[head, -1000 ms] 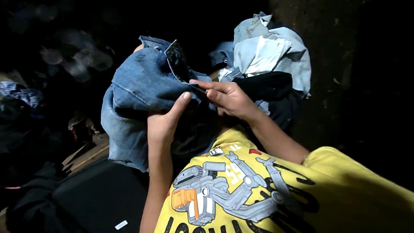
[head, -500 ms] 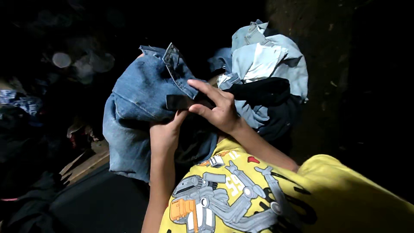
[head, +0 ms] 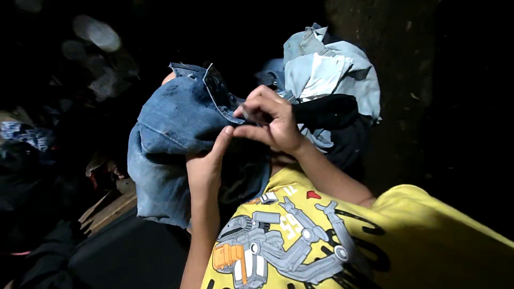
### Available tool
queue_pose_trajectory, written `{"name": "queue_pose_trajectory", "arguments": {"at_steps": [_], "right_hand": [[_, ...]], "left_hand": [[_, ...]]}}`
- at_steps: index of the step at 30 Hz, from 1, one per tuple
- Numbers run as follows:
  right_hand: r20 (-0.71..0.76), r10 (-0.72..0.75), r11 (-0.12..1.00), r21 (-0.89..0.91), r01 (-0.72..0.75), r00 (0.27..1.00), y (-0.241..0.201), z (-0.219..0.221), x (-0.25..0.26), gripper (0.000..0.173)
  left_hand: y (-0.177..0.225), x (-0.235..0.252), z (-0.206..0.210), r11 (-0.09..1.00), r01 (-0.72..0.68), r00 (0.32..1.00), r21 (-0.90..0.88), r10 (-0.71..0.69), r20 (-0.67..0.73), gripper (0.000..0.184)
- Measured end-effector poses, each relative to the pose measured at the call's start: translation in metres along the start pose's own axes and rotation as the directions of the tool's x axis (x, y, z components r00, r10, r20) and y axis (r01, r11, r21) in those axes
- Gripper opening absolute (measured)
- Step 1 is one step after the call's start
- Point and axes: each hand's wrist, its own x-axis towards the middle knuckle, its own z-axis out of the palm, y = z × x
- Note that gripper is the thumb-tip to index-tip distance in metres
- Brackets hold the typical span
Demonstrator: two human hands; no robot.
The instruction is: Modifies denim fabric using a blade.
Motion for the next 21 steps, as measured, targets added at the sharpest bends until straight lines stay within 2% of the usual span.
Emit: {"name": "queue_pose_trajectory", "arguments": {"at_steps": [2, 5, 6, 8, 9, 11, 12, 13, 14, 16, 18, 21], "right_hand": [[-0.014, -0.084, 0.996, -0.009, 0.084, 0.996, 0.001, 0.002, 0.006, 0.018], [-0.005, -0.095, 0.995, 0.005, 0.095, 0.995, 0.0, 0.003, 0.012, 0.014], [-0.012, -0.05, 0.998, 0.03, 0.05, 0.999, -0.001, 0.003, 0.012, 0.014], [-0.044, 0.144, 0.972, 0.192, -0.133, 0.989, -0.002, 0.008, 0.011, 0.009], [-0.048, 0.274, 0.912, 0.329, -0.243, 0.961, -0.003, 0.011, 0.01, 0.005], [-0.01, 0.502, 0.725, 0.549, -0.415, 0.865, -0.009, 0.018, 0.011, 0.013], [0.037, 0.565, 0.648, 0.598, -0.472, 0.824, -0.012, 0.018, 0.012, 0.016], [0.08, 0.58, 0.62, 0.602, -0.503, 0.811, -0.014, 0.017, 0.012, 0.017], [0.104, 0.551, 0.648, 0.572, -0.503, 0.828, -0.015, 0.015, 0.012, 0.016], [0.103, 0.439, 0.783, 0.443, -0.436, 0.893, -0.015, 0.009, 0.01, 0.01], [0.043, 0.363, 0.882, 0.307, -0.358, 0.931, -0.015, 0.006, 0.008, 0.011], [-0.025, 0.196, 0.976, 0.099, -0.193, 0.98, -0.013, -0.004, 0.0, 0.051]], "left_hand": [[-0.001, 0.001, 0.001, 0.999, -0.029, 1.0, 0.036, 0.029, -0.01, 0.037], [0.0, 0.002, 0.003, 0.998, -0.045, 0.996, 0.035, 0.048, -0.081, 0.032], [0.0, 0.002, 0.003, 0.999, -0.04, 0.995, 0.023, 0.042, -0.088, 0.033], [-0.002, 0.0, 0.003, 0.999, -0.037, 0.996, 0.0, 0.037, -0.085, 0.034], [-0.003, -0.001, 0.003, 0.999, -0.033, 0.996, -0.005, 0.032, -0.08, 0.034], [-0.003, -0.002, 0.002, 1.0, -0.025, 0.998, -0.002, 0.025, -0.066, 0.033], [-0.003, -0.001, 0.0, 1.0, -0.022, 0.998, -0.007, 0.022, -0.052, 0.032], [-0.002, -0.001, -0.001, 1.0, -0.016, 0.999, -0.01, 0.016, -0.033, 0.031], [-0.001, 0.0, -0.003, 1.0, -0.014, 1.0, -0.008, 0.014, -0.013, 0.031], [0.0, 0.001, -0.002, 1.0, -0.031, 0.999, 0.0, 0.031, 0.016, 0.035], [-0.001, 0.003, 0.003, 0.998, -0.054, 0.999, 0.012, 0.054, 0.006, 0.04], [-0.002, 0.005, 0.008, 0.999, -0.042, 0.998, 0.029, 0.044, -0.053, 0.046]]}}
